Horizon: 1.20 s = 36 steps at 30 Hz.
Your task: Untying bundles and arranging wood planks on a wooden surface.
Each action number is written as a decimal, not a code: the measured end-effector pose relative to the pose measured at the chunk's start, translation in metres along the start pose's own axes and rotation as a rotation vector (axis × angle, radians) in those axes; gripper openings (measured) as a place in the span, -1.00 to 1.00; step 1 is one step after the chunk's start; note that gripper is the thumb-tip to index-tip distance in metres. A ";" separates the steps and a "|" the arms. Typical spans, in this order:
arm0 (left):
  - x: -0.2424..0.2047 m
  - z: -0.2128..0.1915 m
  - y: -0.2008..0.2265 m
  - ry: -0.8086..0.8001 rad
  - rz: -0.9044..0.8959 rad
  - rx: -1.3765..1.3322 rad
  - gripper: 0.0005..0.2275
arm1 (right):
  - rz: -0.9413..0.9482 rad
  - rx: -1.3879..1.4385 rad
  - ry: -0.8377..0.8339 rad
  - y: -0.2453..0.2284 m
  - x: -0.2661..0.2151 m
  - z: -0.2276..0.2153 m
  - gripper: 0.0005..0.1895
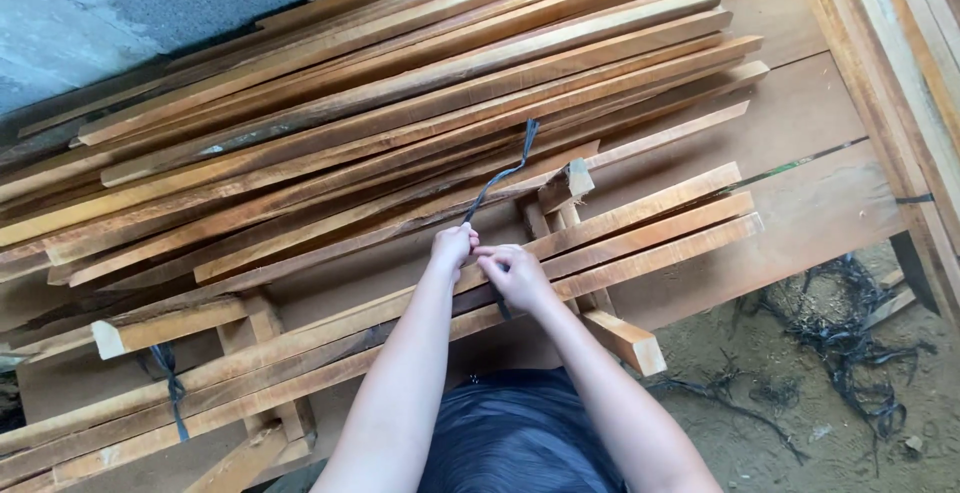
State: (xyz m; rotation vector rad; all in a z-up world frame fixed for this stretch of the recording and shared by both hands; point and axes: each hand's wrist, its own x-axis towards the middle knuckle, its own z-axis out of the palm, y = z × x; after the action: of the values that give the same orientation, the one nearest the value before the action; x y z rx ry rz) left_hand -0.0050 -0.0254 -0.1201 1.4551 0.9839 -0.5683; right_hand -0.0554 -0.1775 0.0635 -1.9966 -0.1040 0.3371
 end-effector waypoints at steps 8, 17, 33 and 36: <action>-0.083 -0.037 0.040 0.025 0.304 -0.043 -0.77 | 0.386 0.461 0.006 0.031 0.020 0.016 -0.69; -0.122 -0.031 0.052 -0.139 0.571 0.089 -0.85 | 0.181 -0.114 -0.016 0.034 0.022 0.035 -0.79; -0.091 -0.076 0.033 -0.237 0.676 0.612 -0.87 | 0.382 0.169 0.006 0.014 0.023 0.012 -0.81; -0.088 -0.081 0.036 -0.334 0.573 0.567 -0.85 | 0.387 0.178 0.025 0.009 0.023 0.013 -0.77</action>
State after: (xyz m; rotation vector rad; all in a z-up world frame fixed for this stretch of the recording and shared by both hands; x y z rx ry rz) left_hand -0.0369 0.0355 -0.0158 1.9579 0.1105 -0.6580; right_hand -0.0377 -0.1647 0.0458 -1.8365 0.3224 0.5483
